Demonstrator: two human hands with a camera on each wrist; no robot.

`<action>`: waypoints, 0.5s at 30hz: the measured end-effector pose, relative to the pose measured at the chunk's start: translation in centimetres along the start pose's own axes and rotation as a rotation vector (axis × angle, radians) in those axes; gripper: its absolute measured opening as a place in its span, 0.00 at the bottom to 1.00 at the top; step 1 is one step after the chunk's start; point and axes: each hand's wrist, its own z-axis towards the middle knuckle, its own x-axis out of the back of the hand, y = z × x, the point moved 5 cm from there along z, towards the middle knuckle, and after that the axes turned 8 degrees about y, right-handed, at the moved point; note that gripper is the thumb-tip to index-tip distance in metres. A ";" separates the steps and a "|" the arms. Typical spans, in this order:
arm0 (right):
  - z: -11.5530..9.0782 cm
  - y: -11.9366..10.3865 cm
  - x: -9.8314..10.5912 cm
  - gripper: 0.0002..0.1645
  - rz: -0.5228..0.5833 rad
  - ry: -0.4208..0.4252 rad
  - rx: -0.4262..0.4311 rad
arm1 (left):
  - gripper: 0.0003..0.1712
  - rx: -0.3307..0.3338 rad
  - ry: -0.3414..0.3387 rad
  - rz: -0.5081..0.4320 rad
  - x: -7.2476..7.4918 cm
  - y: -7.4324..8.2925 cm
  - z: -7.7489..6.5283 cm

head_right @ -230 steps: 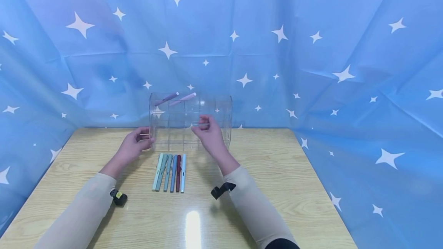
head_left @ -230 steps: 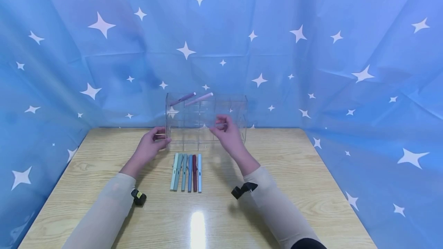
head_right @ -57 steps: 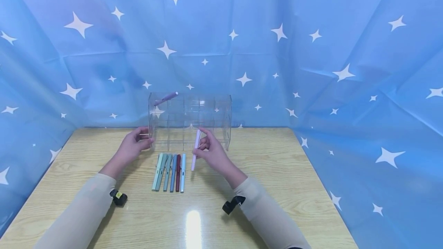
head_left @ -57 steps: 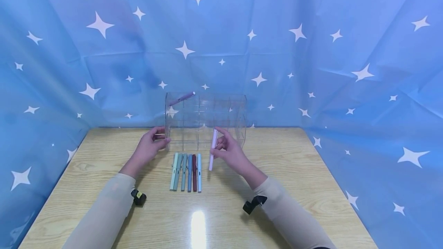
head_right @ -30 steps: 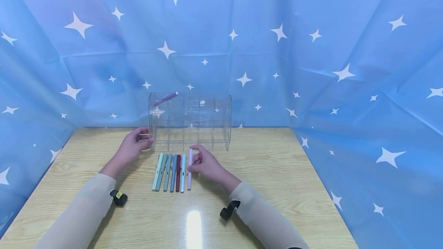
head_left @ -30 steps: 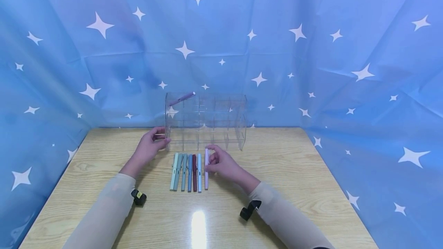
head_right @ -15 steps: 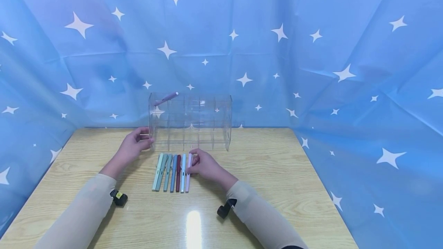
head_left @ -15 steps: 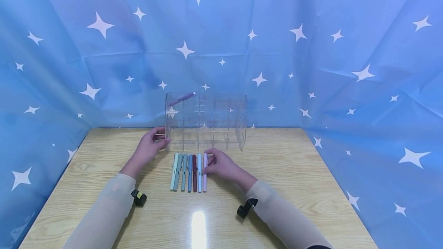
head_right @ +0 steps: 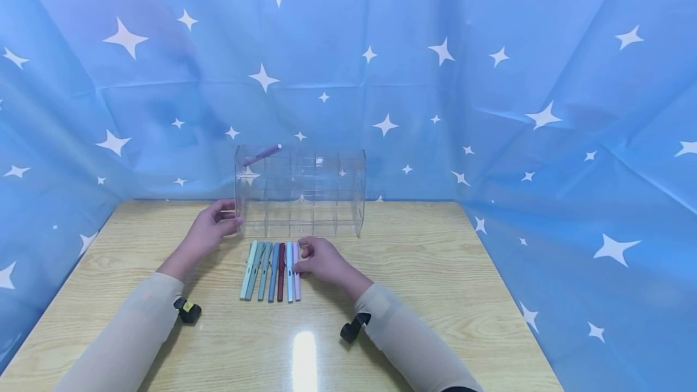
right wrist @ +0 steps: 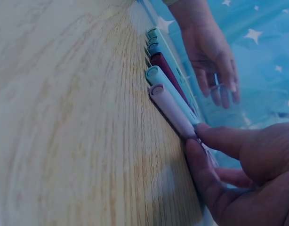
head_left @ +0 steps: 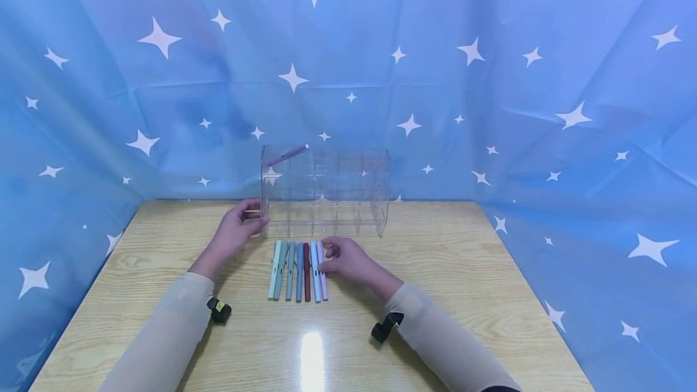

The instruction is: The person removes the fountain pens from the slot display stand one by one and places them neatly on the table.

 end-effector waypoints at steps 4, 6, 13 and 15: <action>0.0 0.0 0.0 0.44 0.012 0.002 0.001 | 0.34 -0.004 0.001 0.007 0.1 0.0 0.0; 0.0 0.0 0.0 0.44 0.016 0.002 0.002 | 0.35 -0.008 -0.002 0.008 0.1 0.0 0.1; -0.3 -0.1 0.3 0.44 0.033 0.015 -0.006 | 0.35 -0.008 -0.003 0.003 0.0 -0.1 0.2; -0.5 -0.1 0.3 0.44 0.042 0.018 -0.004 | 0.34 -0.010 -0.001 0.006 0.0 -0.1 0.2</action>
